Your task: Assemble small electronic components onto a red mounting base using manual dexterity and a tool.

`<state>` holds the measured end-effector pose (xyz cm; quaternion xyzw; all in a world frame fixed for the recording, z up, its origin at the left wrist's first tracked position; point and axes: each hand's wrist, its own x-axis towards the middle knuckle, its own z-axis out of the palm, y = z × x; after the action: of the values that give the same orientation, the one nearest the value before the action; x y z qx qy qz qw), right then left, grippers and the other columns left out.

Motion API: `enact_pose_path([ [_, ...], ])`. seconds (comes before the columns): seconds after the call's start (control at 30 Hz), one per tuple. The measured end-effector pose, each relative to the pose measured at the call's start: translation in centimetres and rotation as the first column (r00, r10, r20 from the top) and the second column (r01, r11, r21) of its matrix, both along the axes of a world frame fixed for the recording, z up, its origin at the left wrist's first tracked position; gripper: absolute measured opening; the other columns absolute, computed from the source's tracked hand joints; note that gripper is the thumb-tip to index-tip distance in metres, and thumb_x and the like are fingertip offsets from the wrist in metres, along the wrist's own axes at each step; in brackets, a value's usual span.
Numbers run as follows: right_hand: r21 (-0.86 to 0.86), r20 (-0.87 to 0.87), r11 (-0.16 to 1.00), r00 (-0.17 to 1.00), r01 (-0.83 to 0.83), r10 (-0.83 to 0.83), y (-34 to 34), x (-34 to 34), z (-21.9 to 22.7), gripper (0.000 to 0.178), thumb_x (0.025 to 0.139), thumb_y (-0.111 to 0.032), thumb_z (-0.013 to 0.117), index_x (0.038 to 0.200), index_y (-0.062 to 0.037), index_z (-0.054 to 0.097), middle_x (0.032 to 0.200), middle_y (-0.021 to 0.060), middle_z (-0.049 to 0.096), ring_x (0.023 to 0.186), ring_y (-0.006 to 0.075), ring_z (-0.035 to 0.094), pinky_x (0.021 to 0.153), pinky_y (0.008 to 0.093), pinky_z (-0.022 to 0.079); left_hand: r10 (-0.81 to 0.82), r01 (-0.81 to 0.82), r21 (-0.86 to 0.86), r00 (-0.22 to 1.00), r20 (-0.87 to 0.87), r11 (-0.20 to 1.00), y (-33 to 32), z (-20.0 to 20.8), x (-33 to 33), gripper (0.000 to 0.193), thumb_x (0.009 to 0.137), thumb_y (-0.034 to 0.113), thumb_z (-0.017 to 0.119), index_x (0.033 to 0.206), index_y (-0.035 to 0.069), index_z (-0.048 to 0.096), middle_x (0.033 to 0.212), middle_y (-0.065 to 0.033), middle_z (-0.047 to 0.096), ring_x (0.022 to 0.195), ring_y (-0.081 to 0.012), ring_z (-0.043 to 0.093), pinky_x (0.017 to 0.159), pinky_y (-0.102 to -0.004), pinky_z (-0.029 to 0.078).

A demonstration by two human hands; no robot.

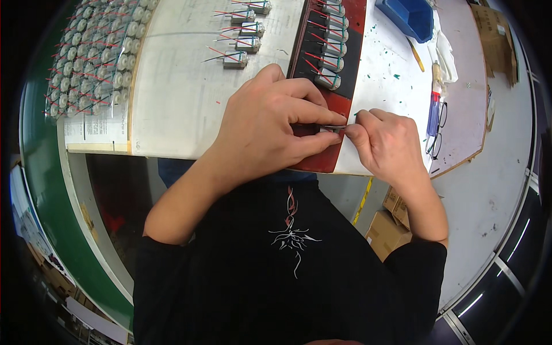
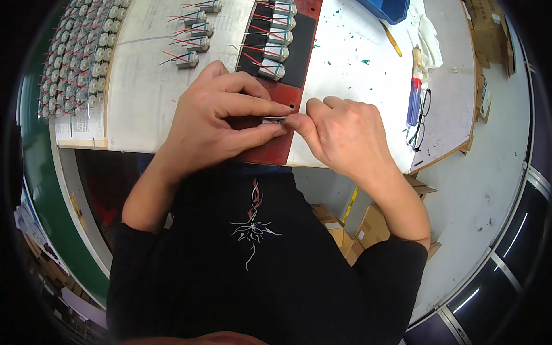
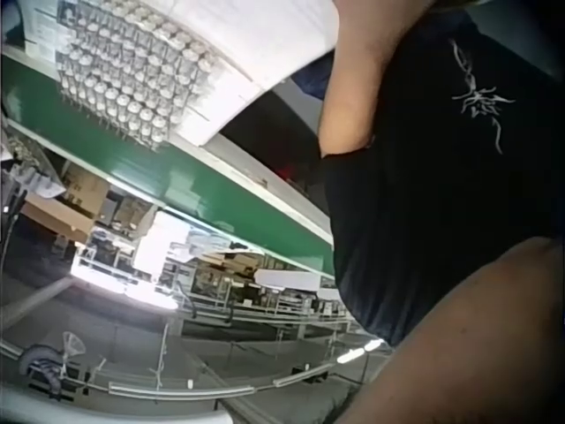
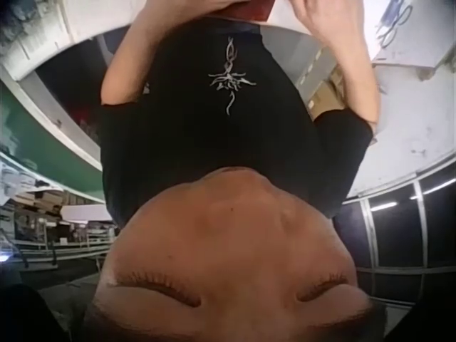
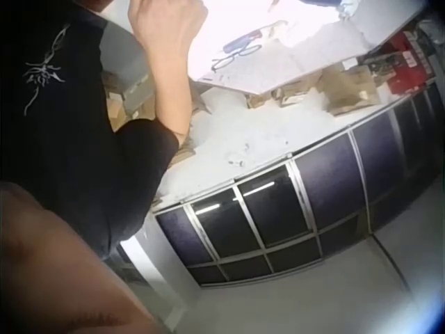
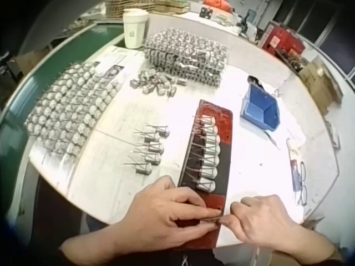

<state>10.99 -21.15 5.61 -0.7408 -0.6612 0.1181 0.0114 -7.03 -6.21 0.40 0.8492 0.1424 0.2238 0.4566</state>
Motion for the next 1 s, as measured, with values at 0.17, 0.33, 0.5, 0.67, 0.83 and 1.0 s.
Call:
enact_pose_path([
  [0.17,0.000,-0.021,1.000,1.000,-0.002,0.002,-0.1,-0.1,-0.5,0.035,0.103,-0.025,0.057,0.076,-0.0036,0.058,0.062,0.0132,0.052,0.056,0.0363,0.057,0.052,0.0455,0.044,0.001,-0.001,-0.004,1.000,0.005,1.000,-0.1,0.0,0.1,0.027,0.074,0.020,0.086,0.100,0.021,0.085,0.091,0.0052,0.071,0.083,-0.0168,0.052,0.071,-0.0277,0.047],
  [0.33,-0.019,-0.006,0.999,0.999,-0.035,0.035,0.2,0.1,-0.3,0.033,0.103,-0.024,0.057,0.077,-0.0039,0.059,0.062,0.0135,0.052,0.055,0.0359,0.057,0.053,0.0455,0.045,-0.006,0.006,-0.004,1.000,0.000,1.000,0.0,0.0,0.1,0.027,0.073,0.020,0.086,0.101,0.021,0.085,0.090,0.0050,0.070,0.083,-0.0170,0.051,0.072,-0.0283,0.047],
  [0.5,0.020,0.066,0.997,0.995,-0.076,0.074,0.6,0.2,-0.7,0.042,0.102,-0.034,0.062,0.072,-0.0052,0.060,0.057,0.0120,0.057,0.051,0.0322,0.060,0.047,0.0420,0.047,-0.011,0.011,-0.001,1.000,0.015,1.000,0.1,-0.2,0.1,0.028,0.074,0.020,0.086,0.101,0.021,0.085,0.090,0.0050,0.070,0.083,-0.0170,0.051,0.072,-0.0288,0.046],
  [0.67,-0.085,0.008,0.995,0.999,-0.045,0.046,0.3,0.2,-0.3,0.032,0.105,-0.023,0.054,0.081,-0.0038,0.063,0.063,0.0149,0.056,0.057,0.0369,0.059,0.054,0.0461,0.047,-0.006,0.006,0.003,1.000,0.028,1.000,0.0,-0.3,0.0,0.026,0.073,0.020,0.086,0.100,0.021,0.085,0.090,0.0055,0.070,0.082,-0.0171,0.051,0.071,-0.0286,0.046],
  [0.83,-0.115,-0.060,0.993,0.998,-0.025,0.018,0.2,-0.1,-0.3,0.034,0.106,-0.024,0.052,0.081,-0.0031,0.065,0.064,0.0167,0.058,0.057,0.0387,0.058,0.055,0.0472,0.047,-0.012,0.008,0.059,0.998,0.058,0.998,0.0,-0.4,0.0,0.026,0.073,0.021,0.087,0.098,0.021,0.084,0.090,0.0064,0.070,0.080,-0.0173,0.050,0.070,-0.0285,0.045],
  [1.0,-0.187,-0.203,0.982,0.979,-0.028,-0.011,0.8,0.0,0.7,0.038,0.106,-0.025,0.050,0.079,-0.0019,0.064,0.064,0.0182,0.059,0.059,0.0402,0.058,0.058,0.0486,0.047,-0.021,0.011,0.101,0.995,0.099,0.995,-0.1,-0.8,-0.1,0.027,0.072,0.021,0.087,0.099,0.021,0.084,0.090,0.0065,0.070,0.079,-0.0176,0.050,0.069,-0.0288,0.045],
])
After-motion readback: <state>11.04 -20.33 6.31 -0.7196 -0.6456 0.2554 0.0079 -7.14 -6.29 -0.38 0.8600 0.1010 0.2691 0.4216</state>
